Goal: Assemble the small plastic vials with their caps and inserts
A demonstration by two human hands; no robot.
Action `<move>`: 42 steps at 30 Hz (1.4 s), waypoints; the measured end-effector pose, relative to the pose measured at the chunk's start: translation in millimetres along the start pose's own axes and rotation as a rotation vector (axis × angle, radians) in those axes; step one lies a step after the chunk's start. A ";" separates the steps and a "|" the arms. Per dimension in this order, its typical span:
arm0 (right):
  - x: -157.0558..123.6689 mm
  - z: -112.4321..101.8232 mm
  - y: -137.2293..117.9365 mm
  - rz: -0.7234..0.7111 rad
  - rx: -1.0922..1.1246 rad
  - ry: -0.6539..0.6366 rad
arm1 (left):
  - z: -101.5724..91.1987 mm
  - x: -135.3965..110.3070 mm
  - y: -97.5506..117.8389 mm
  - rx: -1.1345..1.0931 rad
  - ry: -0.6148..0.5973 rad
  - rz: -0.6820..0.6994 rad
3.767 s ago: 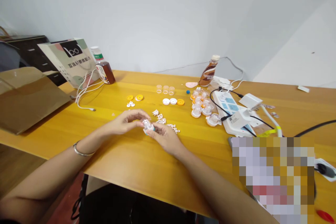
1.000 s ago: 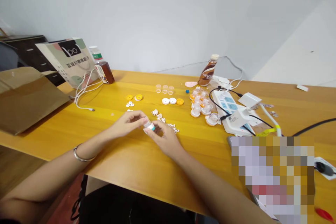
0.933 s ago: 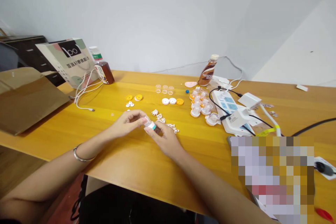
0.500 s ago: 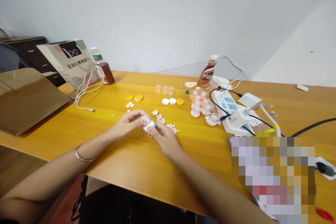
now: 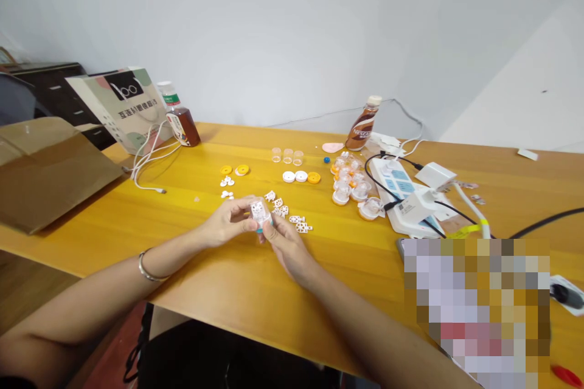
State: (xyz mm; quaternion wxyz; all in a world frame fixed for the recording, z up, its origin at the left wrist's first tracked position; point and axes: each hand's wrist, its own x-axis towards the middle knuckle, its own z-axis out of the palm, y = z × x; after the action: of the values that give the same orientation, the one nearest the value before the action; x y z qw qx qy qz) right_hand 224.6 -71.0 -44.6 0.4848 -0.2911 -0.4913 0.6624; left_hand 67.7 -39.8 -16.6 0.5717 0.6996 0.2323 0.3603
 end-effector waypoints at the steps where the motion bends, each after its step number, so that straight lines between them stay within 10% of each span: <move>1: -0.3 1.3 -1.1 0.011 0.017 0.005 | 0.7 -0.1 -0.3 -0.009 -0.004 -0.007; 21: -0.2 9.9 -12.1 0.269 0.309 -0.109 | 0.6 0.5 -0.1 -0.011 0.075 -0.026; 42: 5.6 -0.5 -5.4 0.135 0.251 0.059 | -6.4 5.2 -10.0 0.221 0.219 -0.056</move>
State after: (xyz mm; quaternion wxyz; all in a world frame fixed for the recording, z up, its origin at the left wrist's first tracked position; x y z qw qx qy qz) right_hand 225.0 -65.4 -39.2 0.4859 -0.2800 -0.3696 0.7409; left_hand 66.9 -29.6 -24.5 0.4724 0.7079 0.3510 0.3905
